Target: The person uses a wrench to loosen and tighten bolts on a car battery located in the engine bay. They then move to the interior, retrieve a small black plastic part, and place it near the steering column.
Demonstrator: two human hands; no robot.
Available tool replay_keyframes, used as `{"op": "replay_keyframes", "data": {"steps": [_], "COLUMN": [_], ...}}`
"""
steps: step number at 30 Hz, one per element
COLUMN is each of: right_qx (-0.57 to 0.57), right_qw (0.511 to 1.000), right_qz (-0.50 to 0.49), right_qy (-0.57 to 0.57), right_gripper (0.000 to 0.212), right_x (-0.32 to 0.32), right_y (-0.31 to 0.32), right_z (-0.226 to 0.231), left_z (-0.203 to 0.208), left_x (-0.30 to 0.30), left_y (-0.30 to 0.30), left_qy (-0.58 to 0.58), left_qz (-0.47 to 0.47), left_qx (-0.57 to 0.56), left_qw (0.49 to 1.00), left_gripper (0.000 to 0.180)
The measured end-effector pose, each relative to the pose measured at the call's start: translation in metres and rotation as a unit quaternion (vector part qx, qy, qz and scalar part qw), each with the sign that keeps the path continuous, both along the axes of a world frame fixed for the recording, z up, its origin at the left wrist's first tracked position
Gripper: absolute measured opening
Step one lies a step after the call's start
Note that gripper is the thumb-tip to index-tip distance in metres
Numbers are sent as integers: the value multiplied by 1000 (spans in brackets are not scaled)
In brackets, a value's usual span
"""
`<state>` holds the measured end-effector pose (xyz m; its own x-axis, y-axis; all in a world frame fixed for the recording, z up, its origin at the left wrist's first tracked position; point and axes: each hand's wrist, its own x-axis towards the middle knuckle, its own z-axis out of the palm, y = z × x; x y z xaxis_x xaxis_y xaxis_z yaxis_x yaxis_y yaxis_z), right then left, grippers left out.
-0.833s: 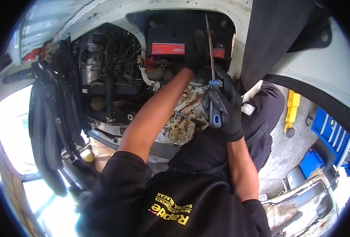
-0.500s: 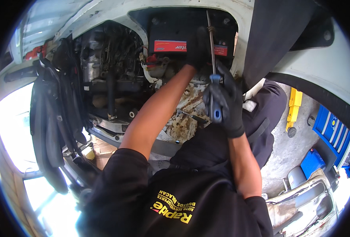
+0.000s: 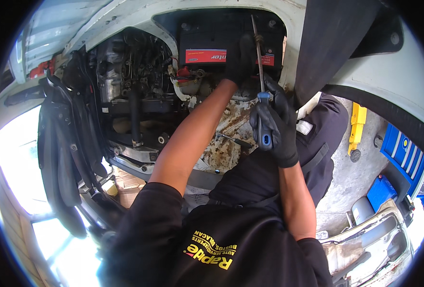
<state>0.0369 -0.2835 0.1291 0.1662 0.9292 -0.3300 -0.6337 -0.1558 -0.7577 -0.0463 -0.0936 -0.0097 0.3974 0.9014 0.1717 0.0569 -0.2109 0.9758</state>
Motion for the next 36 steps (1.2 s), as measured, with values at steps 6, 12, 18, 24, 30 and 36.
{"op": "replay_keyframes", "data": {"steps": [6,12,18,24,30,36], "right_qx": [27,27,32,48,43,40], "right_qw": [999,999,999,998,999,998], "right_qz": [-32,6,-11,21,14,31], "right_qy": [-7,23,15,38,18,32], "right_gripper": [54,59,51,59,53,59], "right_x": [17,-2,15,-3,22,12], "right_y": [44,-1,48,7,39,10], "right_z": [-19,-7,-15,-18,-23,-11], "left_z": [41,17,20,24,23,20], "left_x": [12,3,6,6,6,3], "left_y": [-12,-5,-5,-7,-7,-3], "left_qy": [116,-7,14,-16,46,7], "left_qz": [-15,8,-11,12,-12,-1], "left_qx": [-13,-22,-14,-93,-15,-68], "left_qw": [993,1000,1000,995,999,998], "left_gripper": [43,50,45,50,50,44]}}
